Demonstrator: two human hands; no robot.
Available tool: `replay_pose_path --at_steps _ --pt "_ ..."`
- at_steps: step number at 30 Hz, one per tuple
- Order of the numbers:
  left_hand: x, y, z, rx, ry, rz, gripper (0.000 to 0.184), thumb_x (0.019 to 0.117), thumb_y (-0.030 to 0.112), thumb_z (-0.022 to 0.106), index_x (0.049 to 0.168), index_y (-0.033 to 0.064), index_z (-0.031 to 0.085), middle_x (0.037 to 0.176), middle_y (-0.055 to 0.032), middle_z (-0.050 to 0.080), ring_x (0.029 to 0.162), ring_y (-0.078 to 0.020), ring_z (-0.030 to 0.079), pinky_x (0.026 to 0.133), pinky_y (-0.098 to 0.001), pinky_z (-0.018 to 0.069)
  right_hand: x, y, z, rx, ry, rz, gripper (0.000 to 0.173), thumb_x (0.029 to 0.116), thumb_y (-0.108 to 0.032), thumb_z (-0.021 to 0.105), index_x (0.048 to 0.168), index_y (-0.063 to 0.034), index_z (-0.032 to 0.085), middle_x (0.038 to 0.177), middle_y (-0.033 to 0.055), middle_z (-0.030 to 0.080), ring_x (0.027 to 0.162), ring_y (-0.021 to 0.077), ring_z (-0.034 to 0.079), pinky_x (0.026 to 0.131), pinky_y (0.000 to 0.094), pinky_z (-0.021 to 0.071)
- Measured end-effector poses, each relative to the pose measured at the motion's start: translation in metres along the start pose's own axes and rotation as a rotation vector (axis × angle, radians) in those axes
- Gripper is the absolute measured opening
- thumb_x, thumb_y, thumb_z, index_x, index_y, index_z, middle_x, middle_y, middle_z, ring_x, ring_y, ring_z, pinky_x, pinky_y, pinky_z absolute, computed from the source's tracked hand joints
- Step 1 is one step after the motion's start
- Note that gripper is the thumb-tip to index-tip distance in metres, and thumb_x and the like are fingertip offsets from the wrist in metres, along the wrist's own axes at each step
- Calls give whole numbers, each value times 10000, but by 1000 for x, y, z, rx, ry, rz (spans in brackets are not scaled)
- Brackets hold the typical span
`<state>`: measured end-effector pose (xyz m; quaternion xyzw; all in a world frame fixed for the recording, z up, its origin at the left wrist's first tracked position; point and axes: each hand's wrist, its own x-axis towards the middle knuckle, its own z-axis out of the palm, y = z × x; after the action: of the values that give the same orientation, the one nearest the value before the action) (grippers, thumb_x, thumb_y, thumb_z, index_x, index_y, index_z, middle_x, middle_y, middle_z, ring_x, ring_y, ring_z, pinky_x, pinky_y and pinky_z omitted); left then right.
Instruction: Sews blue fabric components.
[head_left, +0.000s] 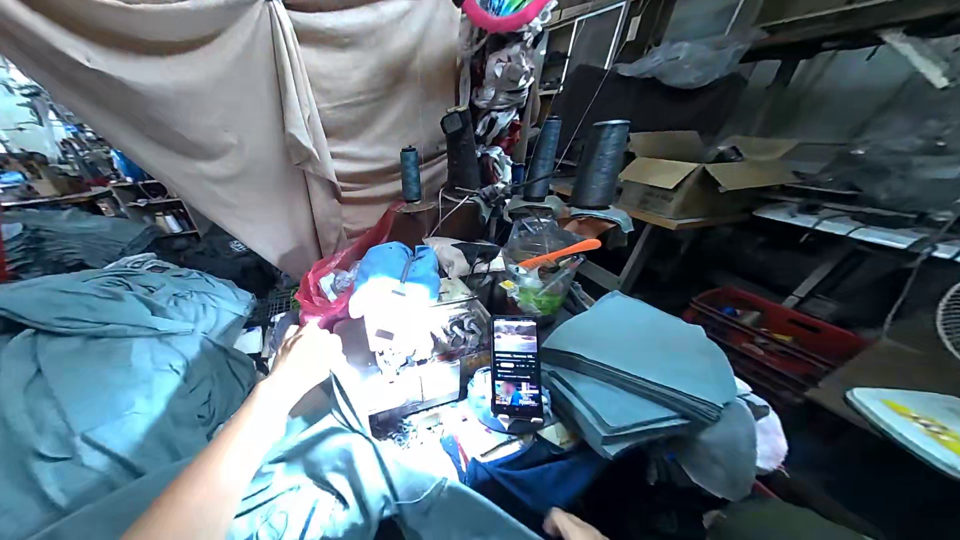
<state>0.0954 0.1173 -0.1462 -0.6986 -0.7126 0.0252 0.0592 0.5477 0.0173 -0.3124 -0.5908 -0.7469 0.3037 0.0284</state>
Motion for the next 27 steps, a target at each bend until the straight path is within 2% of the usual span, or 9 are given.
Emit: replay_pose_path --at_steps 5,9,11,14,16,18,21,23,27 --pt "-19 -14 5 -159 61 35 147 992 109 615 1020 35 739 1064 -158 715 1068 -346 686 938 -556 536 68 -136 53 264 536 -694 223 953 -231 677 1051 -63 787 1125 92 755 1101 225 709 984 419 568" --pt "-50 -4 -17 -81 57 -55 214 902 35 684 1112 66 714 1115 -151 704 1069 -350 685 884 -568 554 98 -224 67 273 396 -566 508 972 -381 619 1296 6 670 1248 195 690 1193 343 648 1019 516 504" --pt "-89 3 -23 20 372 -28 357 739 2 827 1085 30 741 1031 -195 724 937 -405 721 729 -584 581 105 -236 61 325 359 -524 318 934 -208 594 1119 23 708 1077 206 708 1063 369 672 909 546 518" --pt "-165 26 -20 77 675 -42 537 575 88 782 1093 -38 715 978 -267 702 791 -465 717 542 -572 548 110 -232 50 358 422 -637 183 881 -72 615 966 40 733 990 201 718 982 352 694 876 515 542" --pt "-229 58 -5 -103 435 -118 550 703 181 840 1202 -6 701 1119 -269 703 873 -468 727 602 -591 579 110 -225 62 413 534 -699 176 888 -88 606 917 23 740 919 168 733 897 305 723 817 480 579" --pt "-272 79 30 -360 -31 -137 560 907 372 758 1338 31 649 1243 -266 666 960 -466 715 724 -628 587 108 -222 61 476 493 -626 184 930 -108 622 957 20 752 924 160 739 899 283 723 838 469 575" --pt "-298 71 92 -585 -534 -96 545 927 428 736 1322 58 675 1204 -268 697 1087 -495 675 906 -734 493 103 -217 57 520 438 -557 152 905 -80 643 970 -8 760 899 122 738 863 232 713 810 442 571" --pt "-297 59 105 -639 -358 -123 336 980 311 682 1178 49 756 1120 -218 740 1062 -432 704 925 -678 521 102 -213 55 580 401 -543 142 894 -66 638 960 -15 753 871 88 733 833 174 703 792 392 572" --pt "-251 58 122 -750 434 -255 246 914 277 740 1007 51 772 999 -92 760 868 -196 746 764 -389 630 99 -212 52 721 302 -529 134 885 -35 622 952 3 732 831 53 708 790 100 664 767 316 553"
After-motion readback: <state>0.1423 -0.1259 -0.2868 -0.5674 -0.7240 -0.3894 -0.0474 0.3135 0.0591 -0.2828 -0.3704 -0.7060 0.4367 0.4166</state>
